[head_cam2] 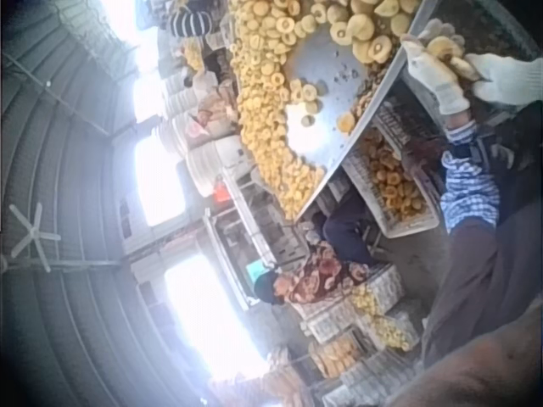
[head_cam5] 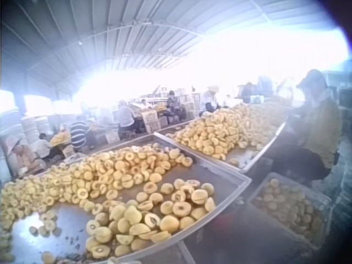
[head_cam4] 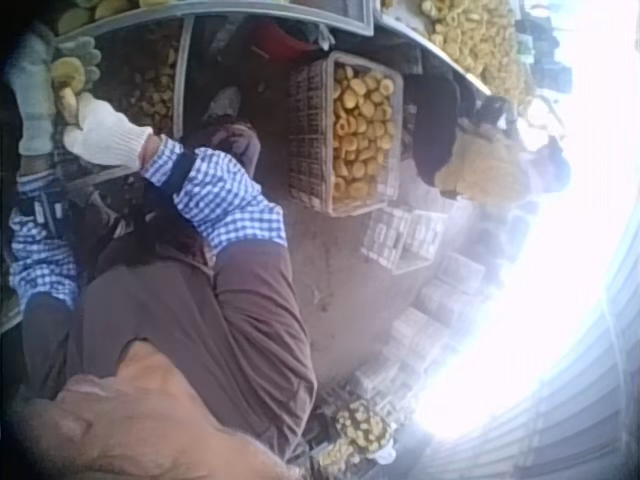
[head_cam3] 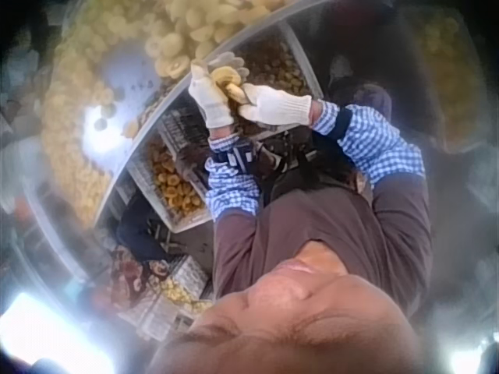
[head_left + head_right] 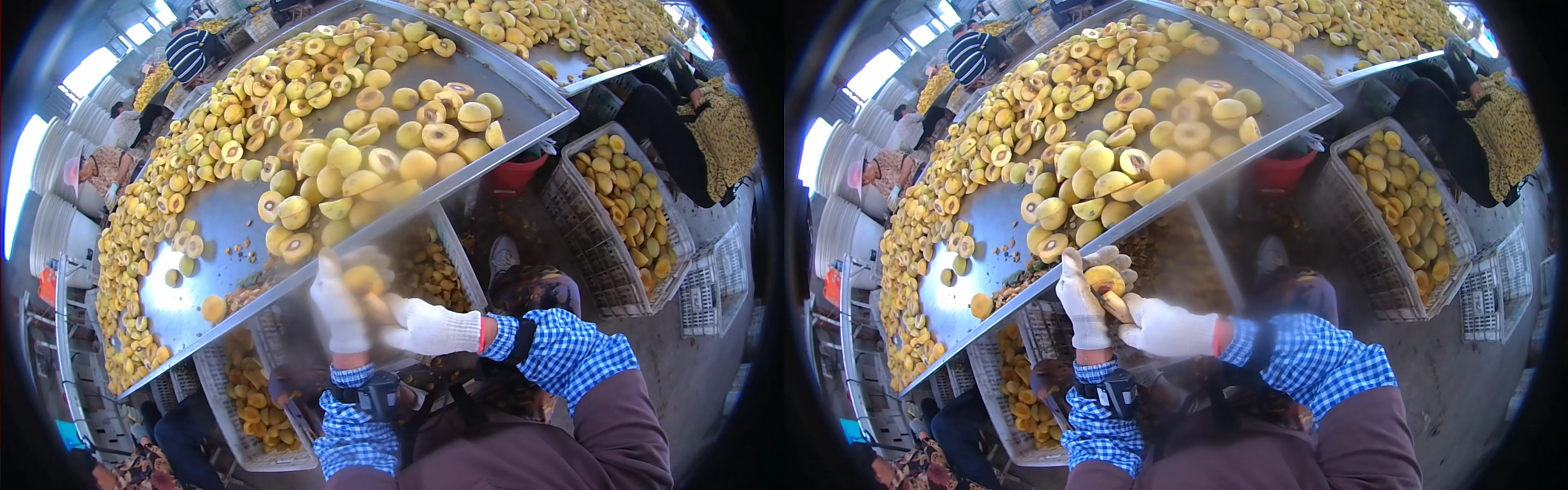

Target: The person picks up halved yellow fruit from a stainless steel table, removes the pit using a small tool, and places the fruit into a crate while discarding the pits into a bin beneath the table.

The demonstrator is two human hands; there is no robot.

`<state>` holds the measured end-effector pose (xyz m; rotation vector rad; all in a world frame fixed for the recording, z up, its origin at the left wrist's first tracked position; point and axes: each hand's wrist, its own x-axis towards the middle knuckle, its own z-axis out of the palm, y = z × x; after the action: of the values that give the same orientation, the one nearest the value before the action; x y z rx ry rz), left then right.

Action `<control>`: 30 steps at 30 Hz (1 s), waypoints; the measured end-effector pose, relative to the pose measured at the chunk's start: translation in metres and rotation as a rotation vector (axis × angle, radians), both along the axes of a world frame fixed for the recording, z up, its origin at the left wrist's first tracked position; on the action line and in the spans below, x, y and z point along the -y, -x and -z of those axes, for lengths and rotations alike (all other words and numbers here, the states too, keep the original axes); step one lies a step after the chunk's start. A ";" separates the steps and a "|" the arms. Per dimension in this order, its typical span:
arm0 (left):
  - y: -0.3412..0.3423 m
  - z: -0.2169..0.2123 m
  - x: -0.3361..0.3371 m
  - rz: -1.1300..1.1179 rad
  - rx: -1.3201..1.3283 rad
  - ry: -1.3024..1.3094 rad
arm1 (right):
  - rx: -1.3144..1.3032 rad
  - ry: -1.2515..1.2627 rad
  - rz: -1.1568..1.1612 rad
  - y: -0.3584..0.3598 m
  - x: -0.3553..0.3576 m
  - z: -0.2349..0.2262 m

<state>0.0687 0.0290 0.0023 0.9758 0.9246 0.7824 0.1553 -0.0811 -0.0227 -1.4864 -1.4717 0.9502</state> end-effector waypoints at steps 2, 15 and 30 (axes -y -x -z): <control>0.005 -0.003 -0.003 0.047 0.041 0.136 | -0.404 0.230 -0.113 -0.011 0.003 -0.036; 0.016 0.007 -0.011 0.071 0.223 0.417 | -0.791 0.306 -0.326 -0.004 -0.003 -0.024; 0.211 -0.011 -0.037 -0.277 0.430 0.127 | -0.256 0.368 0.022 -0.031 -0.009 -0.004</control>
<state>-0.1418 0.0665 0.0132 0.5407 0.7275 1.1028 0.1866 -0.0723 -0.0191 -1.5610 -1.1352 1.3978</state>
